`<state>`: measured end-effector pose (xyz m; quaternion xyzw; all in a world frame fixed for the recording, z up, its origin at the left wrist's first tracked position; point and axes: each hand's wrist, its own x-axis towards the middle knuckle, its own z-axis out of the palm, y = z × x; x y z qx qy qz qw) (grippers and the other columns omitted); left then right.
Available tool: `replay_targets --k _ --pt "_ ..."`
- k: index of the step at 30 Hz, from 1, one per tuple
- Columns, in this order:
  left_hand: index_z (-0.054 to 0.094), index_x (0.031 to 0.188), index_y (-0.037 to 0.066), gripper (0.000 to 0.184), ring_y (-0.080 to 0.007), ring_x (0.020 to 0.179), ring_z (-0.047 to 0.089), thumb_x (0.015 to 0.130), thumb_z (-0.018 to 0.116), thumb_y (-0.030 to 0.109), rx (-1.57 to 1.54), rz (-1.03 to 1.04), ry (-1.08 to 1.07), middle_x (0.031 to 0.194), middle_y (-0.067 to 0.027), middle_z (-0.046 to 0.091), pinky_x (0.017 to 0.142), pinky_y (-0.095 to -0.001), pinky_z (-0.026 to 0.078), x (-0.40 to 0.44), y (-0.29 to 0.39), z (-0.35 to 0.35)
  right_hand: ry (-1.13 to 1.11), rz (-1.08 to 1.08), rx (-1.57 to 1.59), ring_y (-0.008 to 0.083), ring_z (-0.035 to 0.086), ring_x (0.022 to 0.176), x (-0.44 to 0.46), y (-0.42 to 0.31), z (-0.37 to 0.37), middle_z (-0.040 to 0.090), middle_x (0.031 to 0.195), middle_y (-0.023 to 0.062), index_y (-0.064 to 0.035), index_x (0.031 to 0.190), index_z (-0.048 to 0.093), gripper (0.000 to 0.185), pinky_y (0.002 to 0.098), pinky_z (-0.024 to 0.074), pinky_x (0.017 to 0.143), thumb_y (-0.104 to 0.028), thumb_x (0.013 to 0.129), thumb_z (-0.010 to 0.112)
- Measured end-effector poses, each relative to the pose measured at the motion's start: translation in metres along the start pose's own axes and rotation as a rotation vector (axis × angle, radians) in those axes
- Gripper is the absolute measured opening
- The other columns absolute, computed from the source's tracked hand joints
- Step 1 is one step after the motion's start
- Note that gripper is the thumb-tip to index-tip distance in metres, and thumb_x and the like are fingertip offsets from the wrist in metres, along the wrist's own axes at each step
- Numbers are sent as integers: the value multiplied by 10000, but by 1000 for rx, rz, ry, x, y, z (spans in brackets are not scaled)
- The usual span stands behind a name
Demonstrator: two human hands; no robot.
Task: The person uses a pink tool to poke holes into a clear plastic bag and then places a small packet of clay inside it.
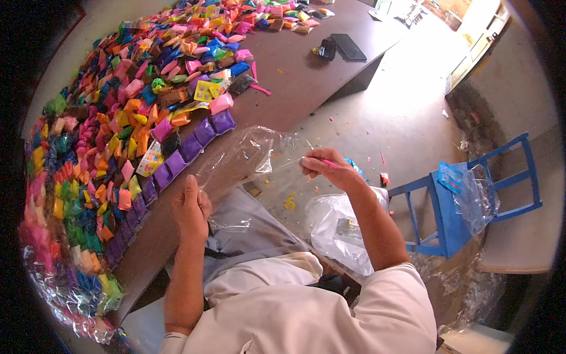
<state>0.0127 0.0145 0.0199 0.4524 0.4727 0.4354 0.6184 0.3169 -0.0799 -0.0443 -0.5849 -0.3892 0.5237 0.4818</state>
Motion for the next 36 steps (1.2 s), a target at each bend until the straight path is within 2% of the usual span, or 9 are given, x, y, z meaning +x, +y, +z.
replay_targets --k 6,7,10,11,14,18,27,33,36 --pt "287 559 186 524 -56 396 286 912 580 439 -87 -14 107 480 53 302 368 -229 209 13 8 -26 227 14 26 112 563 671 5 25 -49 579 690 11 -18 809 652 341 250 468 642 -341 904 597" --pt "289 555 188 525 -57 397 287 905 590 439 -105 -14 107 479 51 302 369 -230 206 14 9 -27 104 115 34 128 579 664 1 22 -59 603 697 26 -21 802 659 357 257 472 639 -366 882 608" --pt "294 553 182 523 -56 397 287 908 588 429 -112 -9 101 478 50 305 370 -230 205 14 8 -23 97 35 -81 133 584 691 -9 11 -29 635 740 45 -16 828 671 366 268 473 657 -380 849 636" --pt "296 554 181 522 -56 396 287 909 587 428 -114 -18 98 478 50 306 369 -230 204 14 6 -21 66 -2 -72 108 564 679 -16 -9 -12 646 752 49 -13 847 675 310 251 456 644 -322 851 645" --pt "299 555 177 519 -56 392 285 910 586 426 -119 -31 88 477 50 308 369 -230 203 13 -1 -19 38 -40 4 131 589 751 -14 -18 9 663 799 64 -9 882 683 365 278 475 704 -368 811 673" --pt "300 557 179 517 -56 392 281 911 586 425 -119 -31 93 477 50 309 371 -232 202 11 5 -17 -17 -73 7 105 570 694 -4 -8 19 662 790 58 -11 897 677 309 255 467 662 -314 838 665" --pt "303 553 179 515 -57 386 273 913 589 412 -140 -29 102 472 52 304 370 -235 202 9 2 -22 111 -93 85 97 565 678 -7 -15 24 648 757 44 -8 883 674 255 253 463 623 -259 856 644" --pt "295 545 178 524 -57 387 270 915 586 410 -139 -27 98 469 53 296 369 -234 197 7 1 -21 54 -112 42 92 533 671 -3 -11 26 619 739 40 -2 842 649 180 239 448 639 -177 872 618" --pt "289 543 179 531 -57 388 268 913 587 417 -131 -19 71 468 53 292 368 -236 193 5 3 -22 19 -125 -20 102 566 701 0 -3 23 647 782 43 0 901 653 252 256 464 641 -238 848 586"
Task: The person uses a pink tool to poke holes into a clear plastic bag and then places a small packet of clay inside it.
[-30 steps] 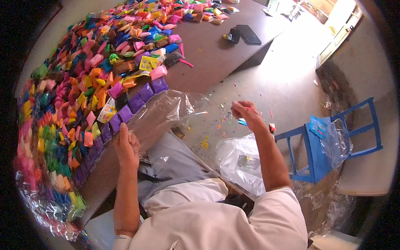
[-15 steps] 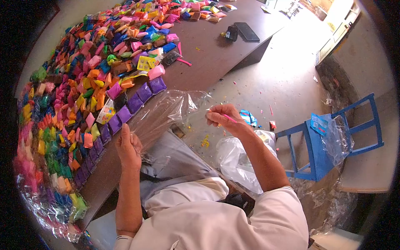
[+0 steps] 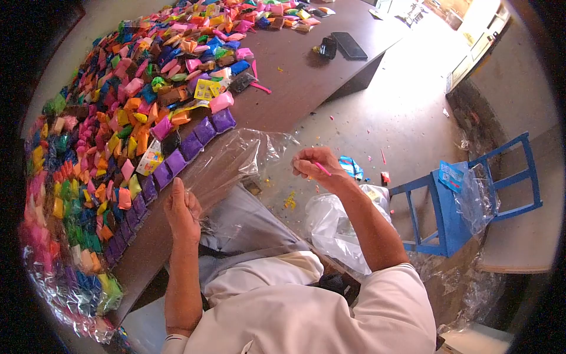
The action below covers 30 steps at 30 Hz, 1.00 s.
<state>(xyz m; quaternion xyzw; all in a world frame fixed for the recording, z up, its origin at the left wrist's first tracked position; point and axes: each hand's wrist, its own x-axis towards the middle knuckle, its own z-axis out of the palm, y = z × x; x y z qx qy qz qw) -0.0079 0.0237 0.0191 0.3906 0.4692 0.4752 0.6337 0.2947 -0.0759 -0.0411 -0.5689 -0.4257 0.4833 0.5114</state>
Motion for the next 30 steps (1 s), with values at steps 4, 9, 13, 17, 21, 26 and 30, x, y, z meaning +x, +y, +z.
replay_targets --k 4,9,13,17,21,26,30 --pt "290 551 180 527 -54 390 267 909 591 423 12 9 4 471 55 292 369 -237 187 -1 -3 2 -18 14 -91 107 565 709 2 3 -6 641 787 47 11 928 644 269 259 466 658 -232 852 557" --pt "307 570 177 503 -51 393 284 906 599 411 -6 2 46 483 53 307 367 -229 199 6 -6 -13 85 -11 -70 117 574 712 4 7 -20 649 786 59 19 930 651 299 264 471 666 -260 854 573" --pt "323 584 178 483 -51 392 297 900 611 404 -4 16 85 486 50 311 361 -221 214 4 1 -14 55 129 -74 98 550 691 -6 -10 -22 637 752 46 13 907 667 243 250 457 649 -216 863 602" --pt "341 596 176 465 -53 392 306 897 618 399 -25 9 60 489 48 320 358 -218 222 5 -6 -14 43 108 -76 90 545 678 -8 -19 -8 641 753 40 -2 891 675 235 240 450 654 -229 858 624" --pt "341 600 175 465 -55 392 306 897 617 403 -17 -4 64 488 51 311 359 -220 225 3 -6 -15 29 133 -99 87 547 697 4 -14 7 634 752 31 -11 861 661 217 235 446 655 -226 854 629" --pt "322 594 180 480 -55 395 296 900 608 414 -4 -4 62 489 55 300 361 -226 213 3 -5 -18 -71 37 -7 91 550 709 9 -9 10 616 769 27 -15 875 624 155 237 449 665 -158 852 570" --pt "308 587 183 491 -54 401 290 904 600 418 -9 4 17 495 56 306 366 -227 204 1 -7 -21 -132 -8 28 96 552 709 7 -6 5 613 782 36 -10 888 612 138 242 458 676 -106 840 525"
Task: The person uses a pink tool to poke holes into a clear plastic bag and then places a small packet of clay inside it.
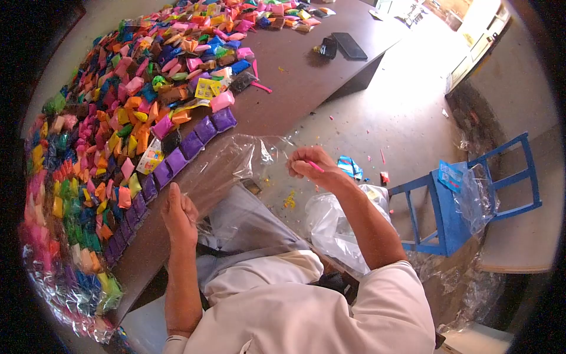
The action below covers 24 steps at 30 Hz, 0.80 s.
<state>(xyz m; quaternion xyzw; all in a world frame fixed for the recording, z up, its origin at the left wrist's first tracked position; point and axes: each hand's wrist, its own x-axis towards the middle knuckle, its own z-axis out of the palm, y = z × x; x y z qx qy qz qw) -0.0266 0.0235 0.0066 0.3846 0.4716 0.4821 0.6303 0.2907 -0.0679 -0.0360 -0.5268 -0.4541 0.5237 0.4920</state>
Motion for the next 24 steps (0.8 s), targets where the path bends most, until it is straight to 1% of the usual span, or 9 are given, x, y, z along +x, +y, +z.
replay_targets --k 3,6,9,12,15,21,24 --pt "312 587 183 487 -53 405 289 905 598 415 8 -4 30 498 56 307 370 -224 207 0 0 -1 15 70 18 105 566 722 -1 2 -2 613 782 39 -10 878 617 139 254 471 691 -110 836 530" --pt "324 588 182 479 -53 408 292 905 600 412 6 0 61 500 55 309 374 -220 212 1 4 -2 -39 8 105 103 547 709 -2 6 -5 624 776 35 -8 859 649 230 249 441 643 -222 827 571" --pt "336 590 178 472 -53 411 298 902 605 408 0 -1 87 502 54 315 375 -216 215 1 3 -2 36 77 136 100 552 713 -7 -2 0 641 788 39 -13 890 667 249 250 448 654 -246 836 595" --pt "337 588 174 474 -53 412 302 900 609 406 -1 -1 73 503 50 321 375 -217 219 -1 1 0 117 125 100 104 570 716 -6 -9 7 629 801 40 -16 880 642 179 244 471 684 -190 862 604" --pt "334 584 171 480 -54 412 303 899 611 405 -6 -7 53 502 47 325 375 -219 221 -2 1 0 143 110 51 96 557 704 0 -4 10 618 777 28 -17 879 636 195 241 459 667 -211 864 616" --pt "333 582 172 482 -56 409 302 898 611 407 3 0 56 501 45 322 374 -221 224 -2 2 0 -6 -33 157 102 530 701 5 8 6 590 770 31 -9 871 610 156 244 449 680 -161 863 578" --pt "333 582 171 483 -57 406 303 897 612 408 0 -4 50 500 47 322 371 -224 224 -3 2 0 -21 -62 170 107 523 703 3 11 3 584 775 38 -5 862 601 139 245 450 689 -140 854 569"
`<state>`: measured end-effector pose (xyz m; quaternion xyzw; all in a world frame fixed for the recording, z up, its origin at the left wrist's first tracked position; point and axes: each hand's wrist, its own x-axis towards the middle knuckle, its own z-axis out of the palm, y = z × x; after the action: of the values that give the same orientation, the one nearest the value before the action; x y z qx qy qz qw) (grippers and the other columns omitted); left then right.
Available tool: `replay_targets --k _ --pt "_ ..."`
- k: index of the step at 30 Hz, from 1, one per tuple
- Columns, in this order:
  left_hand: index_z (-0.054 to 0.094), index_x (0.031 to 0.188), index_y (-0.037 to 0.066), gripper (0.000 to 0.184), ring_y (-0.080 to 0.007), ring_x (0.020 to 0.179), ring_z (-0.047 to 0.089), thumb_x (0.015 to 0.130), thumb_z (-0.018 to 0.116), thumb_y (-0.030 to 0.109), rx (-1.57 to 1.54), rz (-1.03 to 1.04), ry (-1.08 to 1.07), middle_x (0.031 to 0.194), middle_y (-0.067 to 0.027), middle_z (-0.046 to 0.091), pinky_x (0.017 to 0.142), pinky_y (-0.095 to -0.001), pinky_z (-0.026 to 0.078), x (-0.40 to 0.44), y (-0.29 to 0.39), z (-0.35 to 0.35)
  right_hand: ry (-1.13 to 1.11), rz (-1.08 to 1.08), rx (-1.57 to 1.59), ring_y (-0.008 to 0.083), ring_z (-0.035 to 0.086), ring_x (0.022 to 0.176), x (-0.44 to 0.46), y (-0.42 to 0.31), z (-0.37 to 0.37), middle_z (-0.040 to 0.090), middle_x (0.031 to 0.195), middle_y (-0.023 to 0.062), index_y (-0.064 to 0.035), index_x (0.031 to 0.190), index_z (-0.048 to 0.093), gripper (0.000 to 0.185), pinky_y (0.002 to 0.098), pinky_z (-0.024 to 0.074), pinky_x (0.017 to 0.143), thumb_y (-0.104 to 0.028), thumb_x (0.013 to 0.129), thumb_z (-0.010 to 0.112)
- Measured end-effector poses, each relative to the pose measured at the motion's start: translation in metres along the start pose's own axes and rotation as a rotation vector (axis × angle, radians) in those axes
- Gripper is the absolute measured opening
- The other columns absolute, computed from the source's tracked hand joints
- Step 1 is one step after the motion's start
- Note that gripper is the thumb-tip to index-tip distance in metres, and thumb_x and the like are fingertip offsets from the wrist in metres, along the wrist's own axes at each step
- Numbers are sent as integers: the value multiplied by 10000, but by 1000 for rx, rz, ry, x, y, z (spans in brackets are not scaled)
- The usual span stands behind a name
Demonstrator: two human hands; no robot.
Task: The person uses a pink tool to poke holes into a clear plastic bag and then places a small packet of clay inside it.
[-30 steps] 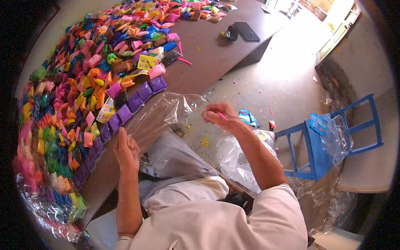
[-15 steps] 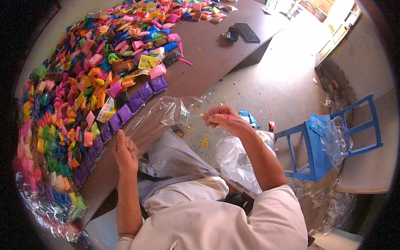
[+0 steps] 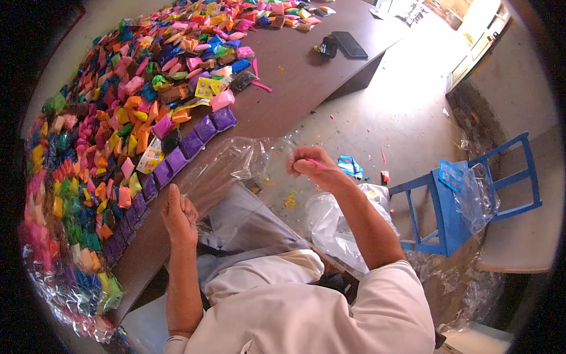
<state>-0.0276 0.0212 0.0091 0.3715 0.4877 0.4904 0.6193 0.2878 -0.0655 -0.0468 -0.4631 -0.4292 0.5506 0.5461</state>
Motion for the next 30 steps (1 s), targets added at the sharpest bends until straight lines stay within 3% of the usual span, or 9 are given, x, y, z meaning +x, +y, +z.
replay_targets --k 6,9,13,19,22,25,30 --pt "326 585 173 483 -55 398 303 896 615 404 -9 -16 17 501 46 327 363 -221 219 -1 0 1 70 134 116 111 566 734 -4 -8 5 634 858 59 9 942 638 229 254 464 678 -186 822 629" --pt "330 591 173 476 -54 400 309 896 617 399 -20 -4 6 503 46 330 361 -218 225 2 -3 0 71 192 -29 107 585 745 -6 -10 22 653 866 59 11 963 659 270 248 467 660 -216 816 669" --pt "334 599 172 466 -54 403 314 897 619 390 -36 -15 17 504 49 328 359 -218 232 0 -1 4 -127 115 -11 95 576 736 -6 8 44 653 792 45 16 928 669 241 239 463 672 -195 816 697" --pt "328 587 180 473 -53 404 310 903 613 389 -38 4 29 500 55 315 359 -220 230 4 -4 1 -146 160 -5 101 575 742 -9 8 61 645 779 52 20 898 660 194 239 463 690 -160 827 659" --pt "319 575 181 488 -54 403 308 903 611 394 -61 -21 -9 494 54 311 362 -221 227 5 -9 -4 -193 67 58 103 577 737 -9 8 60 642 771 51 18 895 654 182 239 465 689 -152 829 647" --pt "309 568 180 500 -55 402 303 904 609 396 -53 -12 -8 489 54 305 363 -226 223 1 -3 0 -161 140 243 102 574 739 -13 2 66 641 787 56 13 904 649 193 242 468 689 -162 822 653" --pt "311 568 179 499 -57 401 300 907 604 396 -48 -11 -11 490 52 306 367 -229 220 1 -2 -1 -217 242 2 103 580 739 -13 13 64 642 840 73 6 909 644 174 246 474 674 -147 828 627"
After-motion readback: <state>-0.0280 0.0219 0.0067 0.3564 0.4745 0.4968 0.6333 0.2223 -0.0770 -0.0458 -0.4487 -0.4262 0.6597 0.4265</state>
